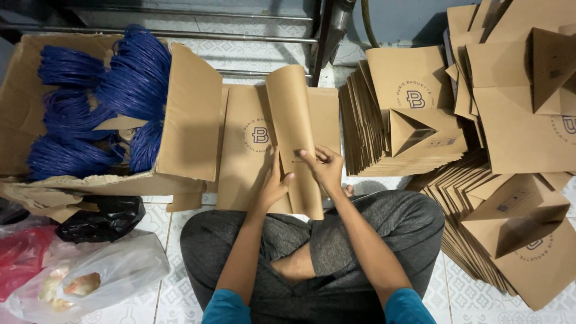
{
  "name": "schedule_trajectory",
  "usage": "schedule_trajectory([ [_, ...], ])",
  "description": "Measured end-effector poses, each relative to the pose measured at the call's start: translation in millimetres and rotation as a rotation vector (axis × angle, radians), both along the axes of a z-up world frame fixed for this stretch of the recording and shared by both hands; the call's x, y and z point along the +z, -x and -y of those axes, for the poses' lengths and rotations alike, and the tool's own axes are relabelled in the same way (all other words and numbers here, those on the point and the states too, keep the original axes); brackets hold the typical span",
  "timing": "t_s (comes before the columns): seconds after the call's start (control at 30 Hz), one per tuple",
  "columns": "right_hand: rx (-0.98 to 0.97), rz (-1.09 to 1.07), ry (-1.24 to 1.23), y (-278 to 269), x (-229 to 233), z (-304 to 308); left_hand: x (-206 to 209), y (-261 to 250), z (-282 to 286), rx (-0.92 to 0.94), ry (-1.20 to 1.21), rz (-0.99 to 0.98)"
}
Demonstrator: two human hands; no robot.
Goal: The person sits on the floor and folds flat cardboard paper bags into their final shape. They pick up a bag, fold the sides to create the bottom, and then place the finished bag onto a stack.
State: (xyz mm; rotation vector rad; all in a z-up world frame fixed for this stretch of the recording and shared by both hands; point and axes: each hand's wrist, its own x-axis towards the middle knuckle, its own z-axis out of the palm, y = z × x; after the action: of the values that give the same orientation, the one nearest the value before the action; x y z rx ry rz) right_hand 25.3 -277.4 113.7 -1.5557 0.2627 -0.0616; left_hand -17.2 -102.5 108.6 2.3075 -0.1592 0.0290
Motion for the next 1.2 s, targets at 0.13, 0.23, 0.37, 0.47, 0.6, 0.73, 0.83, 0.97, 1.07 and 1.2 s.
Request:
schedule_trajectory([
  [0.13, -0.064, -0.031, -0.029, -9.7, -2.8, -1.1, -8.5, -0.2, 4.6, -0.009, 0.117, 0.051],
  [0.23, -0.097, -0.029, -0.013, -15.5, -12.0, 1.3, -11.1, 1.4, 14.5, 0.032, 0.093, 0.153],
  [0.37, -0.146, -0.025, 0.076, -38.4, -79.8, 21.5, -6.0, 8.3, 38.9, 0.025, -0.056, 0.285],
  [0.47, -0.148, -0.048, 0.094, -36.4, -69.7, 24.0, -1.0, 16.6, 55.7, -0.008, -0.174, 0.344],
  [0.6, -0.148, -0.092, 0.003, -28.1, -42.4, 17.7, 12.7, 26.8, 73.0, -0.075, -0.258, 0.362],
  [0.73, -0.112, -0.086, 0.032, -24.4, -16.5, 14.8, 10.9, 37.2, 91.4, -0.056, -0.334, 0.294],
  [0.83, -0.089, -0.076, 0.047, -34.9, -40.4, 27.7, 22.6, 43.2, 99.9, -0.067, -0.237, 0.185],
  [0.97, 0.075, -0.086, 0.075, -25.2, -17.6, 32.8, 24.9, 48.4, 98.4, -0.089, -0.153, 0.050],
  [1.07, 0.129, -0.083, 0.065, -13.4, 34.0, 25.2, 44.8, 49.5, 90.5, -0.089, -0.016, -0.045],
  [1.2, 0.193, -0.053, -0.037, -12.3, 32.3, 34.0, 80.8, 60.2, 71.4, -0.076, -0.025, -0.123],
])
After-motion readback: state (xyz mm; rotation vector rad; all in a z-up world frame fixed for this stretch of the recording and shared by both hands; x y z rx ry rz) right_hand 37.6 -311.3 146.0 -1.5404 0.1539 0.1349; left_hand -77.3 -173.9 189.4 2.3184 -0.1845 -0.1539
